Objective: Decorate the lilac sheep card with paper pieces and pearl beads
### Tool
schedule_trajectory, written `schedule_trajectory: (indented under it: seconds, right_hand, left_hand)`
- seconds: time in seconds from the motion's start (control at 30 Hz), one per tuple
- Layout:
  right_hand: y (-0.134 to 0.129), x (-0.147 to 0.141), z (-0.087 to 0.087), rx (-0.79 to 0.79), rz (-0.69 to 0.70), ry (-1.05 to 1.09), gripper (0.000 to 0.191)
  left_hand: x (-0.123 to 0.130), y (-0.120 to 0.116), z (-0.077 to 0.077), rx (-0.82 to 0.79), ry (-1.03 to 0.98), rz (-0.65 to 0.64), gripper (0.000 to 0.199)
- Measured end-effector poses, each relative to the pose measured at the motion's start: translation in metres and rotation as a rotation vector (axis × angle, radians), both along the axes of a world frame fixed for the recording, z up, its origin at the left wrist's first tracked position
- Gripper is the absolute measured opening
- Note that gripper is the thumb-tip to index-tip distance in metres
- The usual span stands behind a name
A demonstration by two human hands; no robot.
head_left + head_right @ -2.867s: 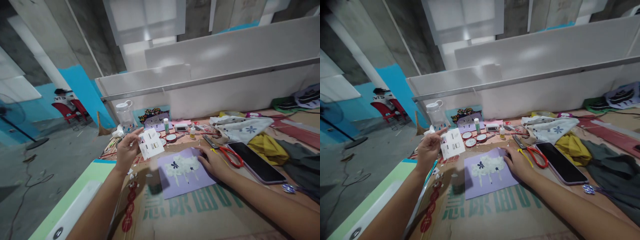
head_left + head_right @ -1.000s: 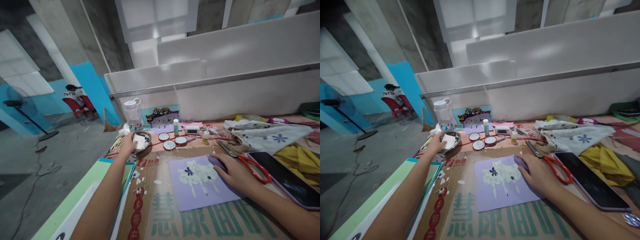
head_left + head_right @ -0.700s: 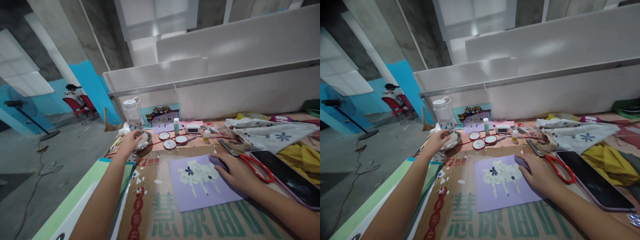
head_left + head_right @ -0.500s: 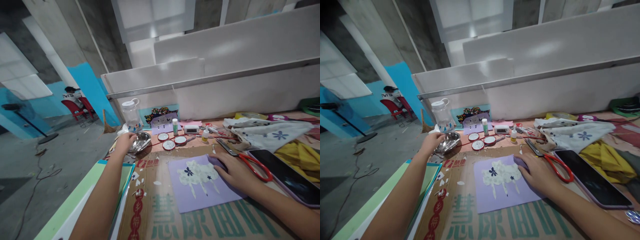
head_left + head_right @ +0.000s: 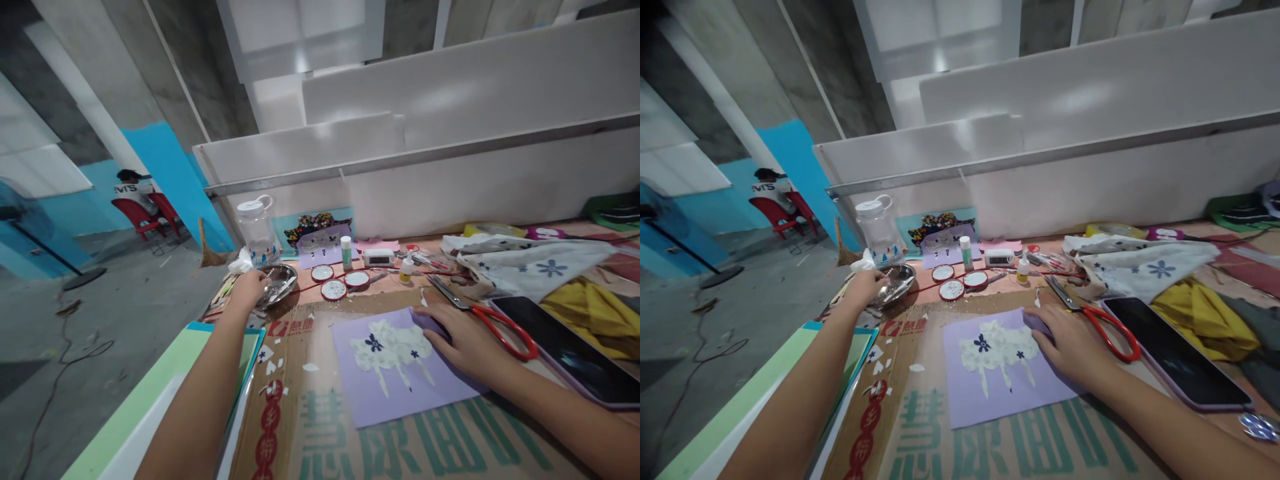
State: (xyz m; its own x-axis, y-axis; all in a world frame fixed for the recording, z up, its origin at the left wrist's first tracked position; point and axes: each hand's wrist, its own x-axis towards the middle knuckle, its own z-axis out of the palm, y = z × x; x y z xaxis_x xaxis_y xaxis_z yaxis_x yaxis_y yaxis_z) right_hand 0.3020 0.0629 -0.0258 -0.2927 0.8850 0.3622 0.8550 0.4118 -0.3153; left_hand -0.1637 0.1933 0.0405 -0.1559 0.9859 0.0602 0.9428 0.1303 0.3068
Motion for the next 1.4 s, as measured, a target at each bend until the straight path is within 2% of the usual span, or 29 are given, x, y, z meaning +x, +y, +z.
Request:
schedule_trajectory:
  seconds: [0.2,0.37,0.53,0.6,0.7,0.73,0.8,0.83,0.9,1.0,1.07,1.13,1.23,1.33,1.4]
  right_hand:
    - [0.000,-0.002,0.001,0.006,0.015,0.019,0.036]
    - [0.000,-0.003,0.002,-0.005,0.006,0.005,0.037]
    - [0.000,-0.005,0.003,-0.012,-0.005,-0.008,0.037]
    - [0.000,-0.006,0.005,-0.021,-0.005,-0.007,0.037]
    - [-0.001,-0.009,0.009,-0.040,-0.025,0.009,0.037]
    - [-0.002,-0.010,0.010,-0.042,-0.043,0.023,0.037]
    - [-0.003,-0.011,0.013,-0.058,-0.074,0.038,0.036]
    - [-0.004,-0.012,0.013,-0.065,-0.081,0.032,0.036]
    - [-0.005,-0.012,0.015,-0.074,-0.090,0.024,0.037]
    - [-0.006,-0.013,0.016,-0.072,-0.103,0.021,0.037]
    - [-0.006,-0.013,0.017,-0.066,-0.102,0.023,0.036]
    - [-0.007,-0.014,0.017,-0.055,-0.096,0.029,0.036]
    - [-0.007,-0.014,0.016,-0.022,-0.089,0.051,0.036]
    - [-0.007,-0.012,0.014,0.026,-0.080,0.090,0.033]
    - [-0.006,-0.010,0.013,0.061,-0.071,0.118,0.022]
  left_hand:
    - [-0.007,-0.008,0.019,0.131,-0.192,0.048,0.035]
    - [-0.010,-0.012,0.016,0.169,-0.377,0.028,0.036]
    - [-0.006,-0.019,0.015,0.249,-0.409,0.052,0.035]
    - [-0.001,-0.025,0.020,0.291,-0.411,0.052,0.034]
    - [0.012,-0.038,0.036,0.367,-0.470,0.013,0.032]
    - [0.018,-0.043,0.042,0.382,-0.505,-0.007,0.036]
    - [0.034,-0.056,0.048,0.352,-0.582,-0.069,0.056]
    - [0.044,-0.064,0.047,0.305,-0.618,-0.118,0.067]
    - [0.068,-0.085,0.035,0.180,-0.681,-0.224,0.081]
    - [0.107,-0.123,-0.001,-0.120,-0.759,-0.400,0.088]
    - [0.127,-0.147,-0.023,-0.215,-0.706,-0.461,0.083]
    - [0.139,-0.164,-0.035,-0.138,-0.493,-0.486,0.068]
    - [0.144,-0.175,-0.036,-0.097,-0.219,-0.515,0.059]
    - [0.141,-0.173,-0.034,-0.029,-0.161,-0.536,0.048]
    - [0.137,-0.168,-0.038,0.063,-0.154,-0.533,0.036]
